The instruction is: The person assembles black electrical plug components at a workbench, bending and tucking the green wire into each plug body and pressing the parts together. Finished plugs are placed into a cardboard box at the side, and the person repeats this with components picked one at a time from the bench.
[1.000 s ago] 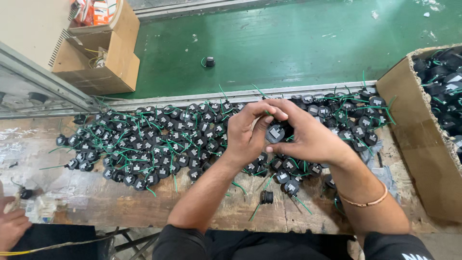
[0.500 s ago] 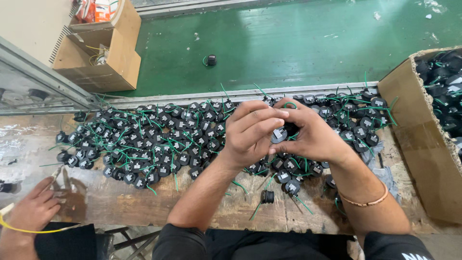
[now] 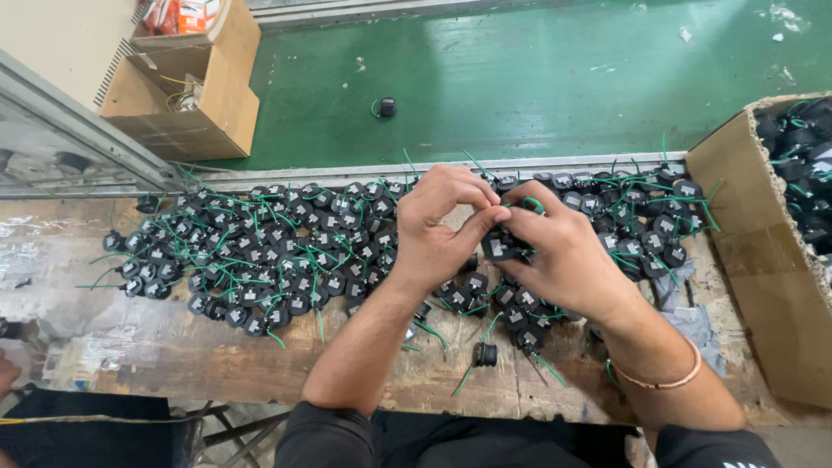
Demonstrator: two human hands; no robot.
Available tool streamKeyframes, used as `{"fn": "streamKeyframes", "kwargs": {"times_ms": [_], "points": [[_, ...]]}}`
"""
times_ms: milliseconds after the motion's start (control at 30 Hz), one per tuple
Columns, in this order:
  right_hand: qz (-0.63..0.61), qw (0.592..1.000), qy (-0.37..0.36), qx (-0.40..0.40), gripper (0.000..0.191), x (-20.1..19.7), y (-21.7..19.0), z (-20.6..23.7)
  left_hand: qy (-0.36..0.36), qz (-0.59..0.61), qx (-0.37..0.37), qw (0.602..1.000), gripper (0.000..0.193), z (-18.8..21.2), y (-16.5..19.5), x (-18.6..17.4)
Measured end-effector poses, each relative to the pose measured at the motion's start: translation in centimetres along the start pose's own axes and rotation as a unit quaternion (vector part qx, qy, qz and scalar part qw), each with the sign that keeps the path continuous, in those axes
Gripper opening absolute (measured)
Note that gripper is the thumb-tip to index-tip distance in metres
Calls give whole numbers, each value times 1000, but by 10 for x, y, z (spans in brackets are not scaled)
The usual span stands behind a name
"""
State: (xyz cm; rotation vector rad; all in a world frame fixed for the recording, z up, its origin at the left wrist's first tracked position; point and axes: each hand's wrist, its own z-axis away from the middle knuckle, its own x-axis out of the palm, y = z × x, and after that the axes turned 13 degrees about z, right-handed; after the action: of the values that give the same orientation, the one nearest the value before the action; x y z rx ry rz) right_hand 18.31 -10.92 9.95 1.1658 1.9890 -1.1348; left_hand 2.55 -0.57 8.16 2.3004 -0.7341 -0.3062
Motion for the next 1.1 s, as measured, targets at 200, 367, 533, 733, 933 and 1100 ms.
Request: {"fn": "streamKeyframes", "kwargs": {"times_ms": [200,367,533,733,933,1100], "points": [[-35,999,17,9,42,-2,-1,0,-40,148,-69,986,18,2,-4,-3],[-10,997,79,0,46,-8,4,-2,-80,88,-35,992,18,6,-5,0],[5,999,45,8,39,-5,0,-1,-17,151,-112,982,25,9,-12,8],[2,999,49,7,41,-9,0,1,-5,-22,43,999,29,13,-5,14],[-128,982,141,11,39,-32,18,9,-143,-58,-116,981,29,0,-13,-5],[-512,838,188,30,31,-38,34,17,-461,-211,-243,827,43,18,-39,0]]}}
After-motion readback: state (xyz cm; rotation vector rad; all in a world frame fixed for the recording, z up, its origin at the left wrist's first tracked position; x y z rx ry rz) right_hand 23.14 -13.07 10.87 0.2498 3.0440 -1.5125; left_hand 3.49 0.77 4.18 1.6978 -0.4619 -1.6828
